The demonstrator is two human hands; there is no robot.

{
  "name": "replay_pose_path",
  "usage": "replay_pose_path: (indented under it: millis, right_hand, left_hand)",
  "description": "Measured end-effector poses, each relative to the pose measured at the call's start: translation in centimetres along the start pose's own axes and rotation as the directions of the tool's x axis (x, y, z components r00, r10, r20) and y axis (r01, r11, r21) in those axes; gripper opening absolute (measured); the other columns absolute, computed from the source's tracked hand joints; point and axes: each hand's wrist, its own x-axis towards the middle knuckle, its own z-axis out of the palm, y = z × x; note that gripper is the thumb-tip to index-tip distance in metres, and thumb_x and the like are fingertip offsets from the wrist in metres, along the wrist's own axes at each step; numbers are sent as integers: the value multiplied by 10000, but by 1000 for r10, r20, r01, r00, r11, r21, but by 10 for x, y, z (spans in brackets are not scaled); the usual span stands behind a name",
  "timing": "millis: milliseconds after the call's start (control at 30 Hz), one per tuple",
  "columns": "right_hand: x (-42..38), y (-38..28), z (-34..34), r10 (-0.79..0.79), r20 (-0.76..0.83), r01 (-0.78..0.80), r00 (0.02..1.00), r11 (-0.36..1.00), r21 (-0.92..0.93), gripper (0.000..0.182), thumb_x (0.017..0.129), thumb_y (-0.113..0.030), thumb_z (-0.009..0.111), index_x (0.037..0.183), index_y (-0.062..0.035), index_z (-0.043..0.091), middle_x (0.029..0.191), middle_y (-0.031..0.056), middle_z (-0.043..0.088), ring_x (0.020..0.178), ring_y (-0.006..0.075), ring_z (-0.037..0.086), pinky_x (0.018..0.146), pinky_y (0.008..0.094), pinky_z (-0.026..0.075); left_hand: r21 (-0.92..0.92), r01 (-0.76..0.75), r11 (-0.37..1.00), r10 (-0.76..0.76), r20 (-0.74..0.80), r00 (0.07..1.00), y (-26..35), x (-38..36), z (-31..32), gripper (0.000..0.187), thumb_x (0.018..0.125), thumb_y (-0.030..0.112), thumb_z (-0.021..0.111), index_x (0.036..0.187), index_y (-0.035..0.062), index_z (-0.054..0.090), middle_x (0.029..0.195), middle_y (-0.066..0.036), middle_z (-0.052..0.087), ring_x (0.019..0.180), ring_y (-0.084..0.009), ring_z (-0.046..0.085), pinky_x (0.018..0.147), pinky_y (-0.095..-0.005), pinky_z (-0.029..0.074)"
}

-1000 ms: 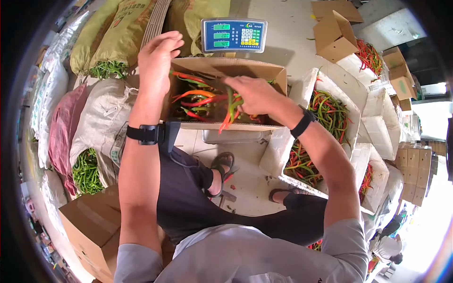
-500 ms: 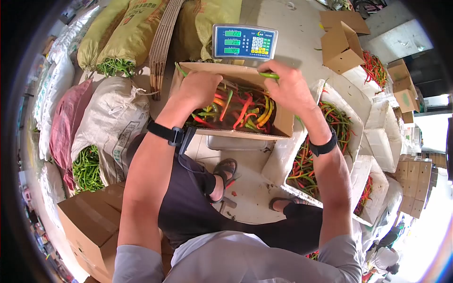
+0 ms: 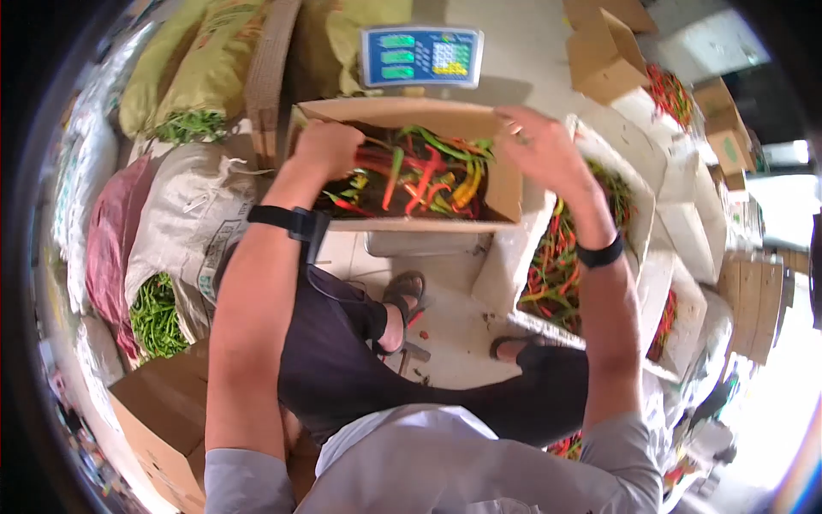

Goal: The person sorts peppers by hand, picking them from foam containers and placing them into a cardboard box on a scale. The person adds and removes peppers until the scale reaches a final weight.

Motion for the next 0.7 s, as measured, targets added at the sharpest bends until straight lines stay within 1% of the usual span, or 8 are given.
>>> replay_pose_path:
  millis: [133,267,333,400,467,533,567,700]
  right_hand:
    - [-72,131,-22,205,-78,-203,976,978,41,339,861,-235,702,1147,-53,705,981,181,739,930,345,721,823,427,565]
    - [-169,233,-23,382,204,-375,901,924,-70,250,849,-239,714,906,4,691,772,196,702,744,348,697,690,424,543]
    - [-206,232,-13,665,491,-750,563,661,-36,253,858,-202,723,917,43,689,740,128,617,780,128,657,572,328,507]
    - [-236,241,13,503,582,-475,639,853,-215,245,840,-185,712,930,42,697,844,186,668,850,230,703,657,395,551]
    - [-250,253,58,641,411,-501,648,765,-404,324,846,-161,682,1100,40,686,1041,268,693,998,355,695,801,479,555]
    - [-262,253,83,621,361,-591,696,781,-202,540,847,-121,637,1361,23,555,1179,309,660,1122,440,639,910,520,517]
    - [-259,246,91,625,384,-574,680,779,-252,619,846,-113,627,1434,7,474,1202,306,652,1142,432,633,921,518,517]
    - [-246,230,81,654,452,-558,607,755,-345,710,849,-150,630,1505,-19,392,1248,285,645,1178,417,623,973,511,511]
  left_hand:
    - [-288,-88,954,86,-17,996,6,-1,-3,321,824,54,614,1124,68,729,1104,-225,713,1086,-399,673,953,-473,513]
    - [-319,-220,922,210,-65,976,15,5,0,457,832,-24,534,1265,43,661,1203,-255,675,1163,-399,638,1000,-454,494]
    - [-325,-69,943,27,-134,991,15,1,-10,440,866,1,528,1287,48,646,1245,-235,672,1189,-378,635,1017,-434,490]
    - [-374,-50,926,-25,-193,981,16,5,-28,409,912,62,550,1310,65,642,1257,-222,678,1215,-346,637,1039,-418,480]
    - [-488,-57,871,6,-105,994,55,-6,-47,483,915,109,609,1398,96,587,1419,-209,585,1334,-332,558,1116,-414,434]
    - [-288,-374,881,346,-145,927,98,-17,-52,628,883,137,677,1486,125,502,1568,-181,436,1462,-331,411,1200,-422,348]
    - [-215,-347,913,362,36,931,98,-7,-37,755,832,111,726,1532,165,448,1646,-155,302,1520,-350,290,1246,-434,279]
    - [27,-277,960,271,138,953,104,15,-9,857,746,-24,696,1532,216,452,1652,-90,313,1503,-343,315,1223,-431,326]
